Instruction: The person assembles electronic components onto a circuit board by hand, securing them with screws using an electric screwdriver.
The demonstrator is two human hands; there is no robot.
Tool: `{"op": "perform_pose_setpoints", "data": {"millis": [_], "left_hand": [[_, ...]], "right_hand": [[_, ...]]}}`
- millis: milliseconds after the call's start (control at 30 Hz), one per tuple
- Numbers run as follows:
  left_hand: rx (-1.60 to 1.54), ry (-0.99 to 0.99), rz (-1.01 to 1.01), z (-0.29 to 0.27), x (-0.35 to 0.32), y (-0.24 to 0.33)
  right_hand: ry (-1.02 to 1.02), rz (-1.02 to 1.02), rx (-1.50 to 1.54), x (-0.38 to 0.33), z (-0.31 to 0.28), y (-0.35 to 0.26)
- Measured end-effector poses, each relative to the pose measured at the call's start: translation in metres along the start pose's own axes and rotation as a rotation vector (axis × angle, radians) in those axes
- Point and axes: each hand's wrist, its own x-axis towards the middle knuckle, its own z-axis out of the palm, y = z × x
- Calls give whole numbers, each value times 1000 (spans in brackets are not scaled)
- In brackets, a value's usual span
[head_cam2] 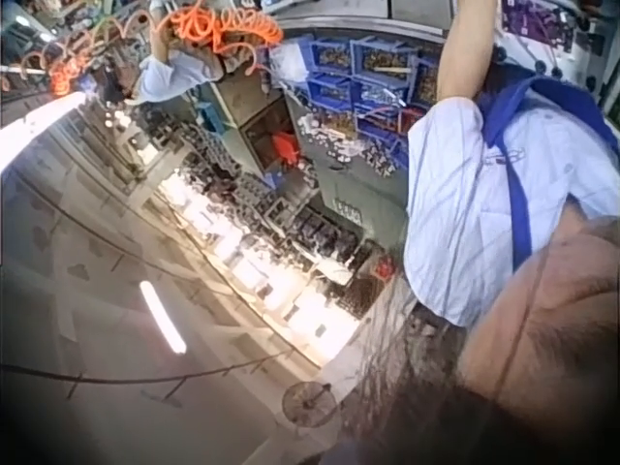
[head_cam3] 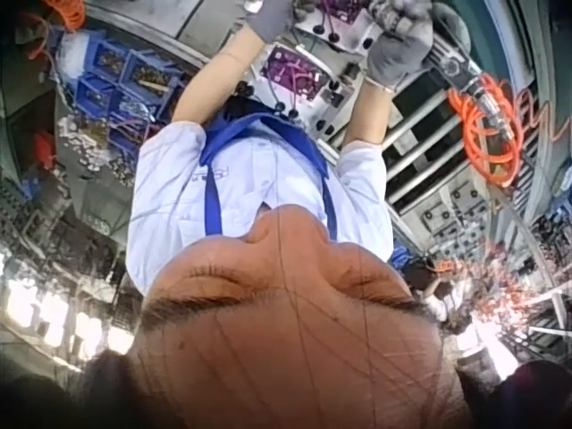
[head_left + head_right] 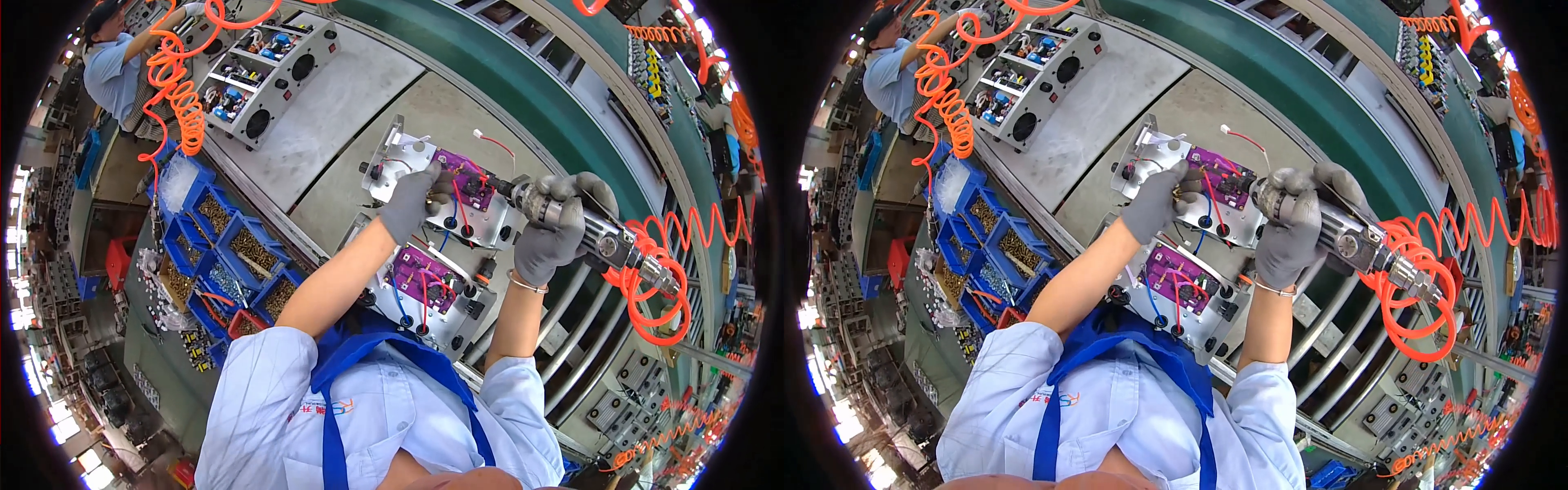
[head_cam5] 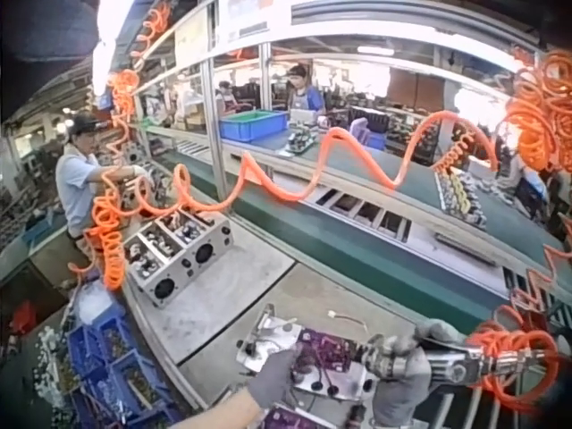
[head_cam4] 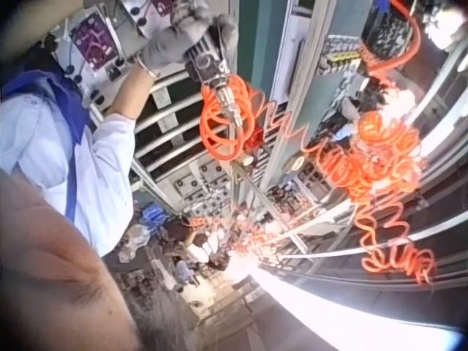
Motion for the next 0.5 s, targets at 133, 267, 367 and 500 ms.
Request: {"op": "perform_pose_setpoints", "data": {"millis": [133,267,367,500], "left_hand": [[-576,-315,-93,-6,-8,2],[-470,-441,-60,-13,-12,-3],[-367,-381,-135,-11,-24,-3],[-186,-320,-73,3,-28,-3]], "right_hand": [[-18,18,91,-10,-1,0],[41,69,105,-15,-6,-9],[15,68,138,-14,-18,-8],[71,86,111,-11,-26,-9]]}}
